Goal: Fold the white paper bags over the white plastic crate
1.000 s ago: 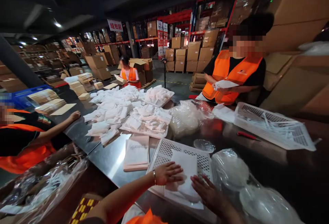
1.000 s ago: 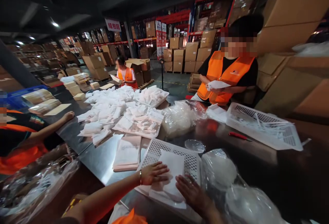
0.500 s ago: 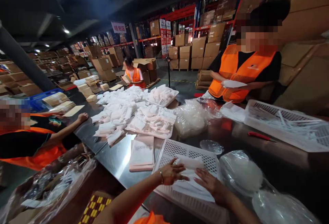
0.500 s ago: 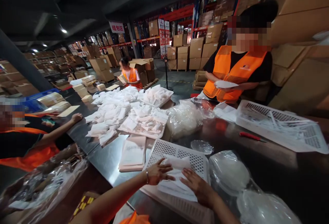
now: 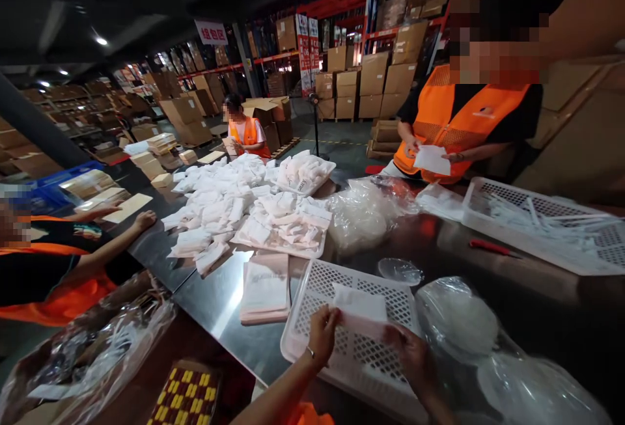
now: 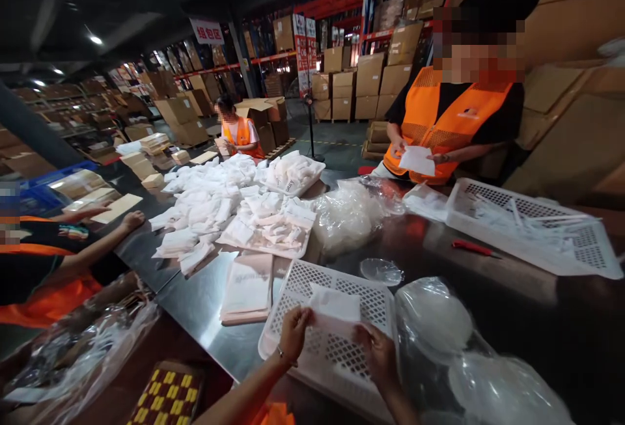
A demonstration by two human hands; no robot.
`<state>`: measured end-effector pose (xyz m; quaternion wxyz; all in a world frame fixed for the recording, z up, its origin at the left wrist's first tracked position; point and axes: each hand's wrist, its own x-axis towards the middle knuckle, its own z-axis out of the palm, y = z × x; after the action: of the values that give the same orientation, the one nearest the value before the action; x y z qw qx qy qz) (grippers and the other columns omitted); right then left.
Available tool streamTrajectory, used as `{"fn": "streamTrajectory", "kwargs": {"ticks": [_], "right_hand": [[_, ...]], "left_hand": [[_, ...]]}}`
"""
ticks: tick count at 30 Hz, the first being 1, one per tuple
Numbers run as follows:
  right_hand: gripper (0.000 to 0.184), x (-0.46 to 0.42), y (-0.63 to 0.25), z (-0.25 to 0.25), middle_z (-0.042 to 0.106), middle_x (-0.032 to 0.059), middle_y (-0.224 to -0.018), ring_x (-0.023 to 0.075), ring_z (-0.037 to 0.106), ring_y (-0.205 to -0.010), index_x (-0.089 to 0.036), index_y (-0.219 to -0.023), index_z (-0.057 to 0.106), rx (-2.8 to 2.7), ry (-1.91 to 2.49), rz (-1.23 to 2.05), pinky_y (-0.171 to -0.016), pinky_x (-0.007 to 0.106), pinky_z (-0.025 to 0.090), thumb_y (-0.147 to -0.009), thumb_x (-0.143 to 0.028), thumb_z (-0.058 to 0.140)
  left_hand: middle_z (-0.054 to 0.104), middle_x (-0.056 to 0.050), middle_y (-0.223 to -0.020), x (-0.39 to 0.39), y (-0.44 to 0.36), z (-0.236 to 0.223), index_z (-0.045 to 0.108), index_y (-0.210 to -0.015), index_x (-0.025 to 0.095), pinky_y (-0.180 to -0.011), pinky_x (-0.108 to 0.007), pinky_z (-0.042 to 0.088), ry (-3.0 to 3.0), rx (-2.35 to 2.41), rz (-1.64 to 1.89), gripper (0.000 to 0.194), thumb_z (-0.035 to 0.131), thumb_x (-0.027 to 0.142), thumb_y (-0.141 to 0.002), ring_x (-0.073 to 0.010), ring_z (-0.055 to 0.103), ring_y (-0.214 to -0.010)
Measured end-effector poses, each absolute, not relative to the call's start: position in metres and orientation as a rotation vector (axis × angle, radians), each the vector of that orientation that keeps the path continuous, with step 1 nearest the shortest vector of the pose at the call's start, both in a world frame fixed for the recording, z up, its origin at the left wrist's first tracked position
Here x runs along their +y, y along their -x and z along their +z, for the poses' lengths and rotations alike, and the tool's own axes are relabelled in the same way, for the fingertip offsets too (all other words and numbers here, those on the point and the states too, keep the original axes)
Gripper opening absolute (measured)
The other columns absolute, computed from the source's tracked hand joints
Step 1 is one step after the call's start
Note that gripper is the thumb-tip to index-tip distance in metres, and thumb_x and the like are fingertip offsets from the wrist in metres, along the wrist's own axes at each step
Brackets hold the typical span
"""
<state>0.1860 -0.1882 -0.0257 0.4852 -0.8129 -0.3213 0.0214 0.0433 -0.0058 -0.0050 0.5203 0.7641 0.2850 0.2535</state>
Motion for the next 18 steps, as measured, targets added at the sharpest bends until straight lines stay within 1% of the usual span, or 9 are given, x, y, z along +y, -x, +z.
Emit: {"fn": "streamTrajectory", "kwargs": {"ticks": [2, 4, 7, 9, 11, 13, 15, 18], "right_hand": [[0.082, -0.177, -0.179, -0.023, 0.074, 0.0143, -0.073, 0.0285, 0.071, -0.063, -0.015, -0.085, 0.077, -0.557, 1.99, -0.006, -0.054, 0.034, 0.059, -0.084, -0.084, 0.032], [0.089, -0.168, -0.176, -0.024, 0.072, 0.0149, -0.068, 0.0279, 0.068, -0.057, -0.014, -0.082, 0.076, -0.451, 2.023, -0.089, -0.05, 0.033, 0.054, -0.081, -0.089, 0.029], [0.096, -0.16, -0.174, -0.031, 0.07, 0.0155, -0.063, 0.0292, 0.067, -0.052, -0.013, -0.079, 0.076, -0.438, 2.096, -0.198, -0.048, 0.034, 0.047, -0.08, -0.093, 0.022], [0.099, -0.157, -0.175, -0.036, 0.067, 0.0146, -0.056, 0.0281, 0.063, -0.046, -0.012, -0.079, 0.076, -0.461, 2.174, -0.289, -0.045, 0.034, 0.041, -0.082, -0.091, 0.016], [0.097, -0.156, -0.176, -0.041, 0.064, 0.0129, -0.051, 0.0252, 0.06, -0.041, -0.012, -0.077, 0.076, -0.507, 2.258, -0.405, -0.043, 0.032, 0.035, -0.088, -0.085, 0.013], [0.092, -0.155, -0.176, -0.043, 0.063, 0.0109, -0.049, 0.0221, 0.058, -0.04, -0.014, -0.074, 0.074, -0.572, 2.309, -0.498, -0.043, 0.03, 0.032, -0.093, -0.079, 0.012], [0.087, -0.155, -0.176, -0.043, 0.062, 0.0094, -0.048, 0.0199, 0.056, -0.039, -0.016, -0.068, 0.072, -0.613, 2.343, -0.568, -0.044, 0.029, 0.029, -0.097, -0.074, 0.013], [0.082, -0.155, -0.175, -0.041, 0.06, 0.0079, -0.048, 0.0175, 0.054, -0.038, -0.018, -0.062, 0.067, -0.649, 2.384, -0.622, -0.045, 0.029, 0.027, -0.1, -0.069, 0.016]], "left_hand": [[0.058, -0.003, -0.06, -0.011, -0.05, -0.002, 0.048, -0.061, 0.022, -0.059, -0.03, 0.042, -1.783, 0.801, 0.645, 0.07, 0.025, 0.083, -0.086, -0.0169, 0.052, -0.059], [0.054, -0.002, -0.057, -0.011, -0.055, -0.001, 0.046, -0.063, 0.023, -0.057, -0.029, 0.038, -1.803, 0.857, 0.686, 0.068, 0.021, 0.082, -0.087, -0.0162, 0.049, -0.056], [0.058, -0.004, -0.06, -0.006, -0.058, -0.002, 0.049, -0.068, 0.024, -0.058, -0.031, 0.036, -1.873, 0.886, 0.705, 0.06, 0.022, 0.072, -0.092, -0.019, 0.053, -0.058], [0.061, -0.006, -0.063, -0.002, -0.057, -0.004, 0.053, -0.072, 0.024, -0.058, -0.031, 0.034, -1.958, 0.923, 0.654, 0.049, 0.029, 0.059, -0.096, -0.021, 0.057, -0.06], [0.064, -0.006, -0.065, 0.0, -0.056, -0.005, 0.056, -0.076, 0.024, -0.059, -0.031, 0.033, -2.071, 0.98, 0.544, 0.035, 0.036, 0.042, -0.098, -0.0219, 0.061, -0.063], [0.067, -0.006, -0.068, 0.002, -0.055, -0.005, 0.06, -0.08, 0.023, -0.059, -0.031, 0.033, -2.143, 1.021, 0.448, 0.026, 0.041, 0.029, -0.097, -0.0222, 0.064, -0.065], [0.069, -0.007, -0.07, 0.002, -0.055, -0.003, 0.062, -0.084, 0.022, -0.06, -0.03, 0.033, -2.17, 1.056, 0.387, 0.024, 0.043, 0.023, -0.098, -0.0225, 0.066, -0.068], [0.071, -0.007, -0.073, 0.003, -0.057, 0.002, 0.063, -0.087, 0.02, -0.06, -0.029, 0.033, -2.185, 1.106, 0.305, 0.024, 0.043, 0.024, -0.1, -0.0222, 0.067, -0.069]]}}
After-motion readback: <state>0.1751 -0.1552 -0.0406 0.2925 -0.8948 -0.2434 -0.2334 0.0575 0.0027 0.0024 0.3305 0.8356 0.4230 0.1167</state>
